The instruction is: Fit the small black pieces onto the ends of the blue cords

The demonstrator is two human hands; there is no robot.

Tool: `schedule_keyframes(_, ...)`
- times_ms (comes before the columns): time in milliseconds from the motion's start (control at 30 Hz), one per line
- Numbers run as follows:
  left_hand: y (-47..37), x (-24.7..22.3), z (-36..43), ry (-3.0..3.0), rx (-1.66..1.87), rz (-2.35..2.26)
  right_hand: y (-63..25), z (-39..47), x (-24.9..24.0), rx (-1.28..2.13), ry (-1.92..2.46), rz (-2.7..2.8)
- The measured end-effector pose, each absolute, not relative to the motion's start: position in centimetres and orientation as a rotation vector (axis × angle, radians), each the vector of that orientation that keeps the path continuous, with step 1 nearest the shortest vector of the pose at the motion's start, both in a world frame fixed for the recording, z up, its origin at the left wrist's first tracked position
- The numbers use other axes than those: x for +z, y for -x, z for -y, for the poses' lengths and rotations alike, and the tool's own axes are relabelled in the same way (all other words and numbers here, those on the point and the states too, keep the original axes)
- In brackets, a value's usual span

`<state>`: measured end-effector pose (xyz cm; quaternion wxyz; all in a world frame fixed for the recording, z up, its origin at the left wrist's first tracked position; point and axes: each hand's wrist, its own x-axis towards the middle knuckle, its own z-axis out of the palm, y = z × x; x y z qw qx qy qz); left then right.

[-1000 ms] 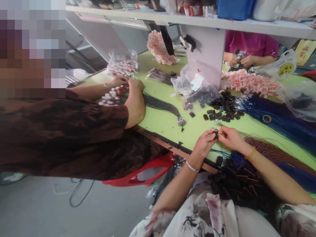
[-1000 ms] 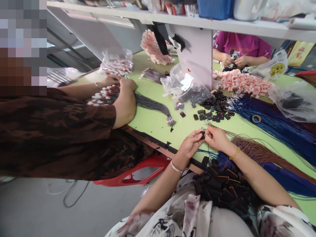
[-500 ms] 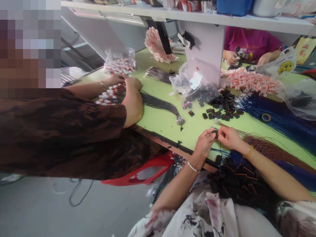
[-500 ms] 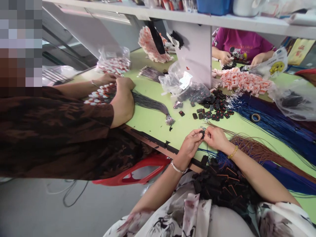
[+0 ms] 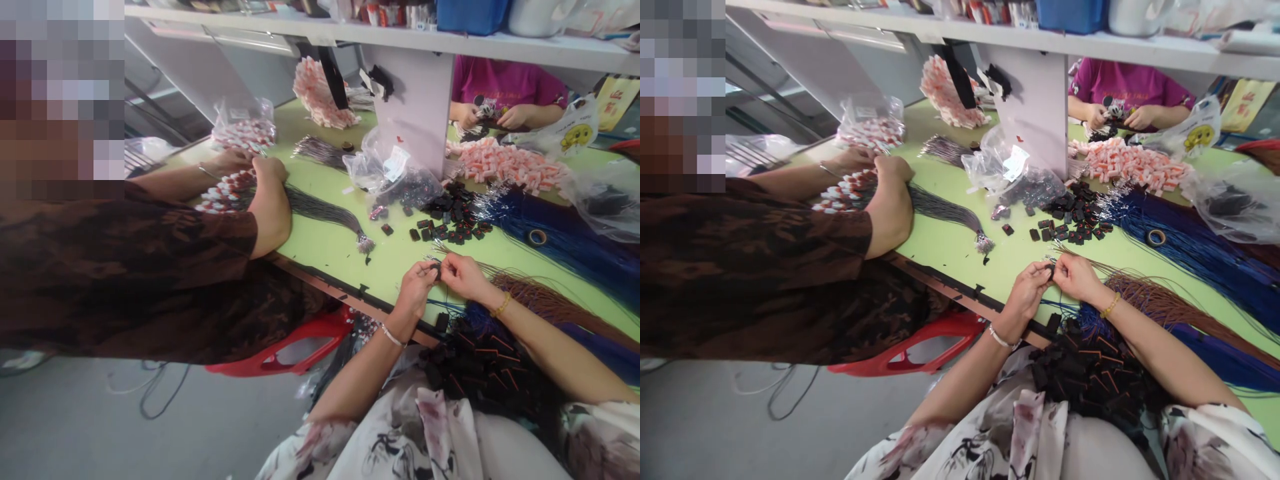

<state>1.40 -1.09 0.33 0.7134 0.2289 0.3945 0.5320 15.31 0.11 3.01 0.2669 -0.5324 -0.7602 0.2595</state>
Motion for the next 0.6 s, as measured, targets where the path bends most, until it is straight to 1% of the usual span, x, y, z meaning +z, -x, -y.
schedule_keyframes(133, -1.1, 0.3, 0.8, -0.465, 1.160, -0.860, -16.4, -0.7, 3.7, 0.750, 1.395, 2.064)
schedule_keyframes(200, -0.8, 0.3, 0.7, -0.459, 1.140, -0.866, -17.7, -1.6, 4.3, 0.697, 1.437, 2.048)
schedule_keyframes(333, -0.5, 0.2, 0.6, -0.471, 1.105, -0.863, -20.2, -3.6, 5.0, 0.476, 1.796, 2.180)
schedule_keyframes(433, -0.6, 0.3, 0.6, -0.476, 1.097, -0.860, -21.0, -4.2, 4.6, 0.425, 2.010, 2.316)
schedule_keyframes(600, -0.8, 0.5, 0.6, -0.472, 1.084, -0.864, -21.1, -4.0, 3.8, 0.372, 1.958, 2.422)
